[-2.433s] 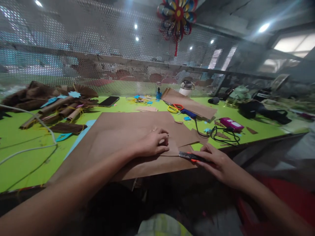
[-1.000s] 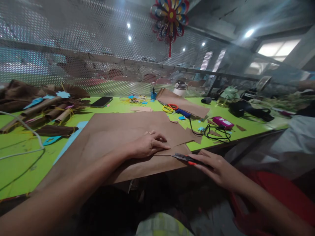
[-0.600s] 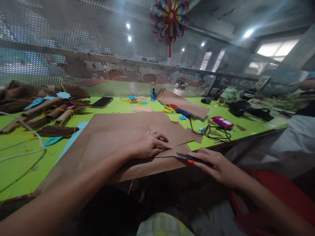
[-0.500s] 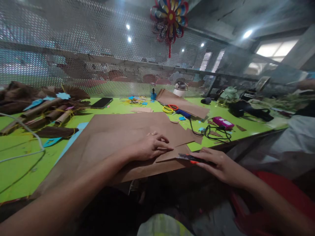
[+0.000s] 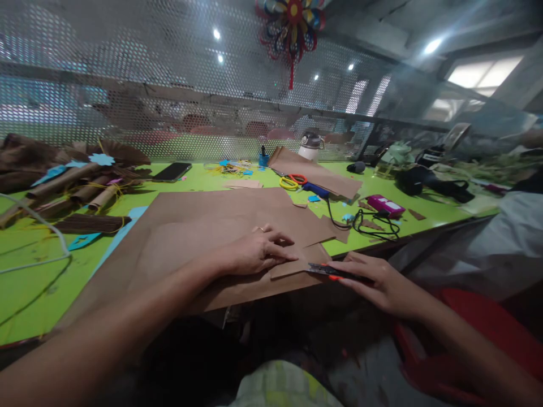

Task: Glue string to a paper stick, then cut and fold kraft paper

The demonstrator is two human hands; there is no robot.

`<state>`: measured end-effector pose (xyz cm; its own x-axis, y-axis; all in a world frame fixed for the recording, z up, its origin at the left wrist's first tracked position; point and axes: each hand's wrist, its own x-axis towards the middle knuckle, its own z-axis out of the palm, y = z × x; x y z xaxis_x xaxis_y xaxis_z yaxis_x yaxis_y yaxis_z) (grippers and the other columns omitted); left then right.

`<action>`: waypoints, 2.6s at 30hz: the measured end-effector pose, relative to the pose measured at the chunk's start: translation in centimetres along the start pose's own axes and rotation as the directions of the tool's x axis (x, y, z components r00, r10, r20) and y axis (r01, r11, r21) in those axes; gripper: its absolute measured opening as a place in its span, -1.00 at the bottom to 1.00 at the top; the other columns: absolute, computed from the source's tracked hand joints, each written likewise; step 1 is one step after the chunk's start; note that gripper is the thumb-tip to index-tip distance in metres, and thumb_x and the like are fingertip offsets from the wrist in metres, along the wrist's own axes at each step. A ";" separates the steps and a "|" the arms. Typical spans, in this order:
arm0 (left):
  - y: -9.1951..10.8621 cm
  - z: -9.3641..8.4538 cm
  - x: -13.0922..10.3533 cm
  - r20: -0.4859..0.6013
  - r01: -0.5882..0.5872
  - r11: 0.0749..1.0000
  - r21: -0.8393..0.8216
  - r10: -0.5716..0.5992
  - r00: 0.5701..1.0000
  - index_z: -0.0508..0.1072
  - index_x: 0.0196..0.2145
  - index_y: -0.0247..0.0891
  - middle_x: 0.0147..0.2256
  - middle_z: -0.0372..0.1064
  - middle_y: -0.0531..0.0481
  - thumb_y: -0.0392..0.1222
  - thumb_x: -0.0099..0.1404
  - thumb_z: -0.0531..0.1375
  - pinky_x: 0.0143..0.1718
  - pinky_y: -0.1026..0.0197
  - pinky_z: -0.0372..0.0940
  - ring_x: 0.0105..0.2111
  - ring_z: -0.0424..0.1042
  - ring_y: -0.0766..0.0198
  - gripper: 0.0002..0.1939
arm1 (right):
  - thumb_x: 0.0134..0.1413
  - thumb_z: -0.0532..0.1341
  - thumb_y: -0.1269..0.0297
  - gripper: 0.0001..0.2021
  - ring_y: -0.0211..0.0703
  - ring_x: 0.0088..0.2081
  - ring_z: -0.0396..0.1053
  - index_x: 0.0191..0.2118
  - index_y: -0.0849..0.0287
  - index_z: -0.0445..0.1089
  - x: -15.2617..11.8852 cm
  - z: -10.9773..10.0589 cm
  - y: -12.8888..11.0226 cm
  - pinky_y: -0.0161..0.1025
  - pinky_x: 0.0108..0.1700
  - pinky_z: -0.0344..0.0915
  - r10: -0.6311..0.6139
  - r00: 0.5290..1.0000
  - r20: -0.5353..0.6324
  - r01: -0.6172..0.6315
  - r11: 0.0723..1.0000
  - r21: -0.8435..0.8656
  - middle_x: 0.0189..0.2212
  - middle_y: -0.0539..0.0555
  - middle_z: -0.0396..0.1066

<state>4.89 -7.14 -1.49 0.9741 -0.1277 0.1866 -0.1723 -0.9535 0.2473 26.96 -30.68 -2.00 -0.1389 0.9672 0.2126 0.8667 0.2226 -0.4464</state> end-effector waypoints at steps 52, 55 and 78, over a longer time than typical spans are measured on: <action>-0.4 0.1 0.2 0.031 0.069 0.993 -0.093 -0.066 0.997 0.43 0.05 0.12 0.15 0.25 -0.01 -0.13 0.42 -0.03 0.13 -0.02 0.06 0.03 0.19 0.12 -0.64 | 0.32 0.03 0.29 -0.64 -0.20 -0.21 0.36 0.18 0.06 0.27 0.3 0.7 -1.6 -0.28 -0.14 0.30 -0.011 0.999 0.032 0.010 1.000 0.019 -0.23 0.12 0.33; -0.5 0.1 0.2 0.036 0.067 0.993 -0.098 -0.064 0.997 0.43 0.05 0.13 0.15 0.25 0.01 -0.15 0.42 -0.03 0.12 -0.02 0.06 0.02 0.18 0.12 -0.64 | 0.31 0.04 0.29 -0.63 -0.18 -0.21 0.37 0.20 0.07 0.26 -0.5 1.1 -1.5 -0.28 -0.15 0.32 0.008 1.000 0.026 -0.008 0.999 0.034 -0.22 0.14 0.37; -0.1 0.0 0.2 0.017 0.067 0.994 -0.092 -0.065 0.998 0.43 0.05 0.11 0.13 0.28 -0.03 -0.10 0.43 -0.03 0.11 -0.02 0.08 0.02 0.21 0.12 -0.65 | 0.29 0.08 0.25 -0.64 -0.09 -0.03 0.40 0.16 0.02 0.32 0.7 1.6 -2.4 -0.21 -0.02 0.35 -0.023 1.000 -0.021 0.024 0.999 0.040 -0.08 0.15 0.45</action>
<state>5.13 -7.04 -1.52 0.9857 -0.0699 0.1535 -0.1198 -0.9308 0.3454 24.00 -30.30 -2.19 -0.1488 0.9591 0.2408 0.8431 0.2503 -0.4760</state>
